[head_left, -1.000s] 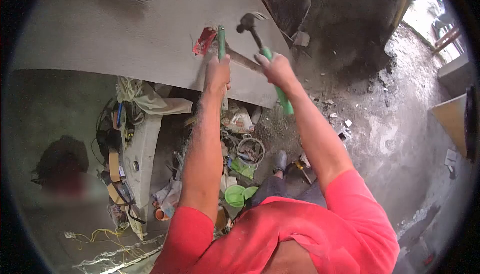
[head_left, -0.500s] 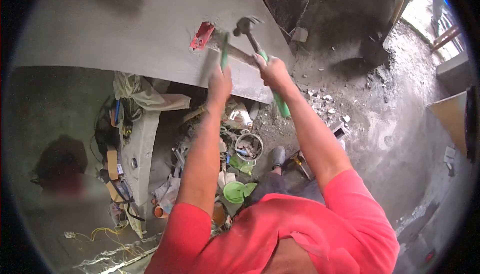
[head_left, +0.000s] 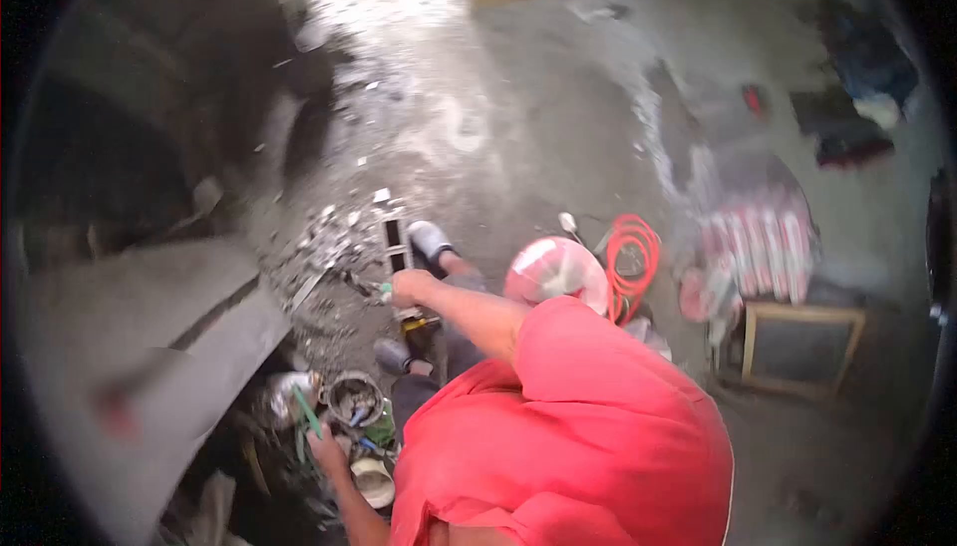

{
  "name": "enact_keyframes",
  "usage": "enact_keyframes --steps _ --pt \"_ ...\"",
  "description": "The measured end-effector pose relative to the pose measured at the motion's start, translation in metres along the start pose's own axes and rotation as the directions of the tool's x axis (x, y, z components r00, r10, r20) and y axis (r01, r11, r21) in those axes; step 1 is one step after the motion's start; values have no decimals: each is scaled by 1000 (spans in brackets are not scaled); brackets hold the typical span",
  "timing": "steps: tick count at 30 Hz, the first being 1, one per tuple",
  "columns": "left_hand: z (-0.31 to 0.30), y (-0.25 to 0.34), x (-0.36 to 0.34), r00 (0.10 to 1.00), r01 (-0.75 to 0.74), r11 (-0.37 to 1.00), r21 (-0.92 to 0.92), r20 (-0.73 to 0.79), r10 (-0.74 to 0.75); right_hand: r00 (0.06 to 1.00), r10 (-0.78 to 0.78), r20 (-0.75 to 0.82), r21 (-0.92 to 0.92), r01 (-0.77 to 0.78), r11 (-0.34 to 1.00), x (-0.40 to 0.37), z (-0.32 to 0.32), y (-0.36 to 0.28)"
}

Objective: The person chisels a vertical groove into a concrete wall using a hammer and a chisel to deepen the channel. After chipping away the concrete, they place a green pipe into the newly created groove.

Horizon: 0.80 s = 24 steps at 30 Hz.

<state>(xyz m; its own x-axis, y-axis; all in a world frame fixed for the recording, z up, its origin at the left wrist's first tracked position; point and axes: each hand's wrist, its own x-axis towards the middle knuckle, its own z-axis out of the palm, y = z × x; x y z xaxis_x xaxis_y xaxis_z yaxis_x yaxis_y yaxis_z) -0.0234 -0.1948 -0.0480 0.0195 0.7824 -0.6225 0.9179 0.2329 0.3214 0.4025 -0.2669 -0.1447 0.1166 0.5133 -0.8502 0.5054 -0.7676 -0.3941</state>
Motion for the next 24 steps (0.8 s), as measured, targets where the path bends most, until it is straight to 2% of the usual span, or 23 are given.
enact_keyframes --steps 1,3,4,5,6,7,9,10,11,13,15,16,17,18,19,20,21,23,24 --pt "1 -4 0 998 -59 991 116 16 58 997 66 37 29 -67 997 -32 -16 21" --pt "8 -17 7 987 -145 964 223 107 123 960 277 49 134 -281 950 -79 -27 65" --pt "5 -5 7 981 -177 957 231 122 151 939 334 -80 192 -314 930 -76 -1 105" --pt "-3 13 4 974 -119 969 217 213 72 895 396 -206 251 -342 905 -72 26 144" --pt "-6 29 3 954 -57 975 213 300 -10 847 487 -215 322 -410 854 -88 31 165" --pt "-2 25 21 951 -87 972 218 310 16 792 571 -215 390 -466 794 -101 34 183" --pt "-1 -6 77 922 -362 887 286 253 295 741 660 -125 422 -562 712 -111 52 228" --pt "-2 8 88 952 -233 962 141 234 196 714 685 -144 421 -582 696 -110 69 254" --pt "-4 26 90 950 -244 959 143 235 207 687 708 -164 418 -601 681 -111 82 274" --pt "-17 79 86 944 -298 950 97 181 277 667 730 -149 456 -609 649 -150 69 271" --pt "-21 120 81 888 -457 870 182 140 437 647 751 -133 487 -617 618 -169 60 272" --pt "-19 117 98 880 -475 849 234 139 454 663 740 -113 506 -603 617 -172 62 274" --pt "-16 125 96 877 -480 846 231 141 459 679 728 -92 524 -588 615 -173 66 276" --pt "-13 133 93 905 -418 895 156 158 395 676 731 -95 528 -588 613 -170 71 276" --pt "-11 146 82 927 -348 934 82 181 329 707 697 -119 437 -594 676 -156 80 279" --pt "-10 157 67 869 -484 868 112 177 462 738 661 -137 339 -592 731 -149 80 276" --pt "-8 163 52 867 -487 867 111 178 465 736 662 -139 341 -592 730 -143 80 274" --pt "-5 168 34 913 -354 932 74 242 328 832 552 -56 402 -487 775 -133 73 263" --pt "-2 154 43 915 -348 919 184 280 291 832 552 -57 402 -487 775 -124 70 257"
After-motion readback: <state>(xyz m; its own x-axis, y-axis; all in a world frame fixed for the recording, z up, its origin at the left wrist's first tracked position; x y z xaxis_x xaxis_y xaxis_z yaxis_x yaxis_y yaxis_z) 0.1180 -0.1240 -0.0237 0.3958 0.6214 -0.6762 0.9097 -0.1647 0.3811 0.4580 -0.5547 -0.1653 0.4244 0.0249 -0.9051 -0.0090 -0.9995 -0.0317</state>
